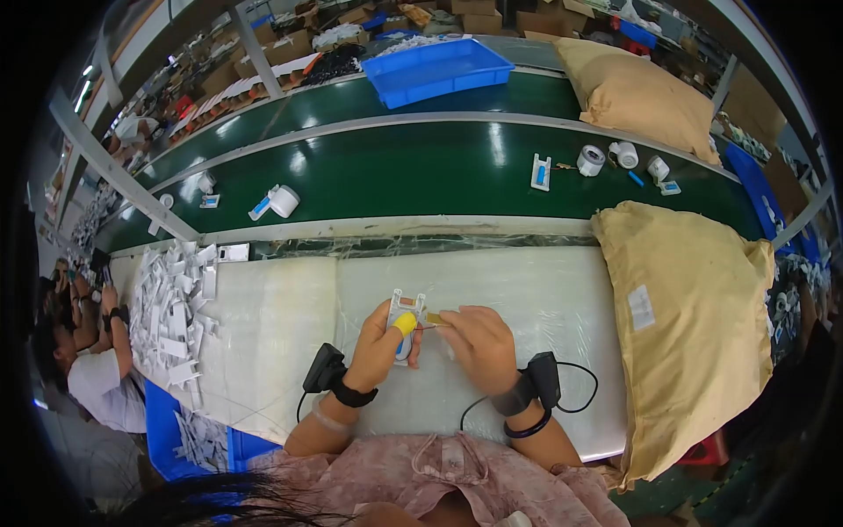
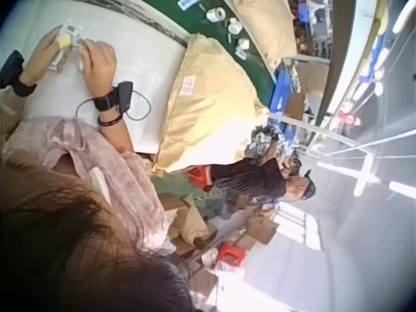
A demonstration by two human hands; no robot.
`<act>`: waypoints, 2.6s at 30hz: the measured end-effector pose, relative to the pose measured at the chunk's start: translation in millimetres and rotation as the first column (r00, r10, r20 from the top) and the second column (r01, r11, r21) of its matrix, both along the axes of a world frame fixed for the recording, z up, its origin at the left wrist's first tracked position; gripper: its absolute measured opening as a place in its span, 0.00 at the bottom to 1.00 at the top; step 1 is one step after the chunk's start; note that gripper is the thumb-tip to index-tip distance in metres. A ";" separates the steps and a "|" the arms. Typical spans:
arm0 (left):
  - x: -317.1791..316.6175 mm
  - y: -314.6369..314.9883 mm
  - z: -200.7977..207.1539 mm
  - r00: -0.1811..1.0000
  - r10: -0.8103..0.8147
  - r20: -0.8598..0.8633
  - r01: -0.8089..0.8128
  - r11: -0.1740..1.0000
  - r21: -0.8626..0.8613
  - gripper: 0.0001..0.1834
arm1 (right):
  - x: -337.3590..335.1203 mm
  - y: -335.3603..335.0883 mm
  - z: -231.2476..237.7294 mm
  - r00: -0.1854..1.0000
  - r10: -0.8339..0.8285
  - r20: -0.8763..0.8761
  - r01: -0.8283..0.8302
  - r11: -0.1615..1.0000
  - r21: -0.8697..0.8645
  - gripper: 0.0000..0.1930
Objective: Assembling and inspecting small electronic components on a production line.
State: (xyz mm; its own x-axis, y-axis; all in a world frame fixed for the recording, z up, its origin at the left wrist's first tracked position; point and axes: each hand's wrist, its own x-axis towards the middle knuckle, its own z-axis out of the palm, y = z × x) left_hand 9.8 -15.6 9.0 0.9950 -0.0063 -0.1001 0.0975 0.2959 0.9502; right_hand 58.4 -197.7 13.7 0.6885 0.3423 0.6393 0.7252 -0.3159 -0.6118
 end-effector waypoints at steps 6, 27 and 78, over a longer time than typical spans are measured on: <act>-2.5 -0.9 3.1 1.000 -0.001 0.013 0.002 0.999 -0.039 0.16 | -8.5 1.3 8.4 0.960 0.035 -0.278 -0.015 0.997 0.076 0.14; -6.4 -3.7 0.5 0.995 -0.088 0.057 0.095 0.986 -0.136 0.19 | -2.3 5.6 -2.1 1.000 -0.019 0.019 0.018 0.996 0.082 0.08; -15.1 -10.9 8.2 0.981 -0.085 0.175 0.028 0.952 0.304 0.19 | -7.3 7.1 -3.3 0.991 0.058 0.120 -0.065 0.996 0.053 0.13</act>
